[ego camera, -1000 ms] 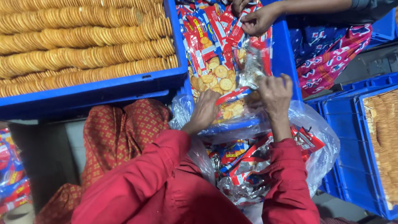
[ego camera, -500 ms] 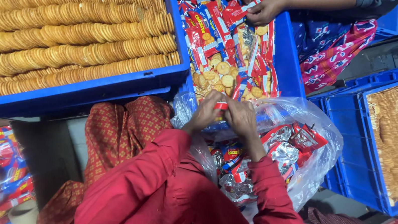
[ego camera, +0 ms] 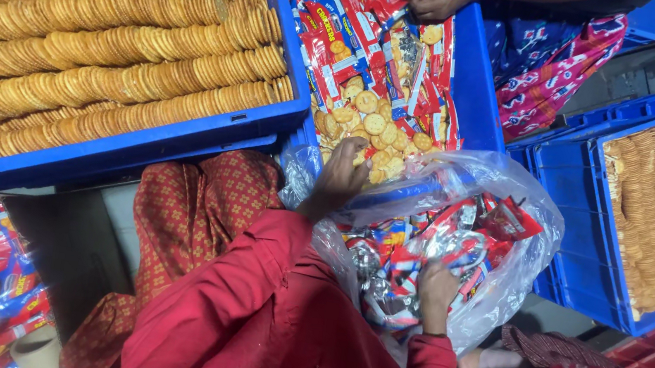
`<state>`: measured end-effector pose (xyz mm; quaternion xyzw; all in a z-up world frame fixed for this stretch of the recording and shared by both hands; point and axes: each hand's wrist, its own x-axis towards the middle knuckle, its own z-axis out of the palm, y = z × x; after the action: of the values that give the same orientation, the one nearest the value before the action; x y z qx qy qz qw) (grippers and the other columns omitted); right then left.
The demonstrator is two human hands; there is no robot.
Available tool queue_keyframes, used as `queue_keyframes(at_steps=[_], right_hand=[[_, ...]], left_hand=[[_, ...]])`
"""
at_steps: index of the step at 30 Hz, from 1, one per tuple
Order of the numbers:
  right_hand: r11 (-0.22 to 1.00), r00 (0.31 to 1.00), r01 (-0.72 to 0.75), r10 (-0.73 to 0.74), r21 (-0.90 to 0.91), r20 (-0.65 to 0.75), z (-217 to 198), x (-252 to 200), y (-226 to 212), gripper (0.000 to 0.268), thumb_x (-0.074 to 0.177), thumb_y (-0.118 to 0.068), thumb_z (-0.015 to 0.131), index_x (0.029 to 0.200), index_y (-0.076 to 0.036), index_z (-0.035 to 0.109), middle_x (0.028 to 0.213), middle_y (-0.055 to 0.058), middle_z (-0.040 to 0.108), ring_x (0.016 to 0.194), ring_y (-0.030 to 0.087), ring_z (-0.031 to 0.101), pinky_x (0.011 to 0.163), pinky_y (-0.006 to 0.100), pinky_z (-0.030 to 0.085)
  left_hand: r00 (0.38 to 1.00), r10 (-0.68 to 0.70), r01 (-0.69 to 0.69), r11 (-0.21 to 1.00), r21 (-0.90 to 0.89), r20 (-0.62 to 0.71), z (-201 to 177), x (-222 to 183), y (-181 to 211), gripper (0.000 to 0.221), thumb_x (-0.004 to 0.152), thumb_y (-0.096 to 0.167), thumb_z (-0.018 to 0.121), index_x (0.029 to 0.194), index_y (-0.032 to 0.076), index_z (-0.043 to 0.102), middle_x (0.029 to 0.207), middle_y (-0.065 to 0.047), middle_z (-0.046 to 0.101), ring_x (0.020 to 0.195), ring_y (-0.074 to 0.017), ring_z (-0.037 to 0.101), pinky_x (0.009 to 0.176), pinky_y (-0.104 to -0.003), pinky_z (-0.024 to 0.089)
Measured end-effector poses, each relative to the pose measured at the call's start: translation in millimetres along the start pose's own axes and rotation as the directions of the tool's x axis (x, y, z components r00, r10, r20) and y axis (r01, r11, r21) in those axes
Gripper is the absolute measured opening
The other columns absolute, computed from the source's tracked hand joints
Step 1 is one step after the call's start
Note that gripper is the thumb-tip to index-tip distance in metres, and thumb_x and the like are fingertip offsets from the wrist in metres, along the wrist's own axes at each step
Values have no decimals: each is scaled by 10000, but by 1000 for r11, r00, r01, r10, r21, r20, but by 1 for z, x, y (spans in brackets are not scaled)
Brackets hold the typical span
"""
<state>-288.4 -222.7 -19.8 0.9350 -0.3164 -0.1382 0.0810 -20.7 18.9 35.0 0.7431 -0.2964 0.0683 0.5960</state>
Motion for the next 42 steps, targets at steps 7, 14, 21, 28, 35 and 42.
queue_keyframes(at_steps=[7,14,21,28,35,42], right_hand=[[978,818,172,-209,118,535,34,-16,21,432,913,-339,449,1184,-86,672,1146,236,705,1074,413,697,928,508,546],[988,936,136,-106,-68,334,-114,72,17,554,928,-561,528,1093,-77,742,1070,221,752,971,398,737,880,520,576],[785,941,322,-201,529,-273,-180,245,-122,441,964,-453,557,1096,-70,731,956,238,731,918,450,692,792,540,529],[919,959,196,-106,343,-263,-152,282,-221,379,974,-389,571,1062,-45,703,938,226,728,887,403,698,815,545,499],[819,722,483,-573,-311,-387,-191,217,-175,215,963,-251,628,892,-82,741,980,142,666,1017,306,612,1010,477,372],[893,864,425,-448,-146,-228,-170,214,-162,441,804,-437,677,841,-8,776,1053,237,681,920,418,679,719,477,557]], left_hand=[[999,1,-1,1000,1,-44,0,-2,2,280,993,98,598,1227,-48,547,1161,-228,619,1100,-385,625,954,-439,523],[997,-62,59,996,-63,-52,1,-3,1,295,998,99,587,1247,-52,537,1160,-229,620,1088,-380,650,934,-431,546],[996,-72,70,997,-45,-46,9,-10,-13,254,1006,107,569,1221,-27,549,1185,-233,626,1068,-383,659,888,-418,569],[983,-186,186,980,-67,0,4,-7,-10,249,1027,115,529,1236,-19,552,1107,-221,646,1041,-394,676,893,-441,550],[994,-112,111,990,-85,0,1,-7,-6,231,1014,111,529,1206,-15,556,1096,-232,641,1040,-424,653,881,-457,543],[998,15,-14,1000,18,-57,5,-1,1,160,1051,118,501,1117,5,594,1032,-202,643,960,-400,659,853,-477,539]])
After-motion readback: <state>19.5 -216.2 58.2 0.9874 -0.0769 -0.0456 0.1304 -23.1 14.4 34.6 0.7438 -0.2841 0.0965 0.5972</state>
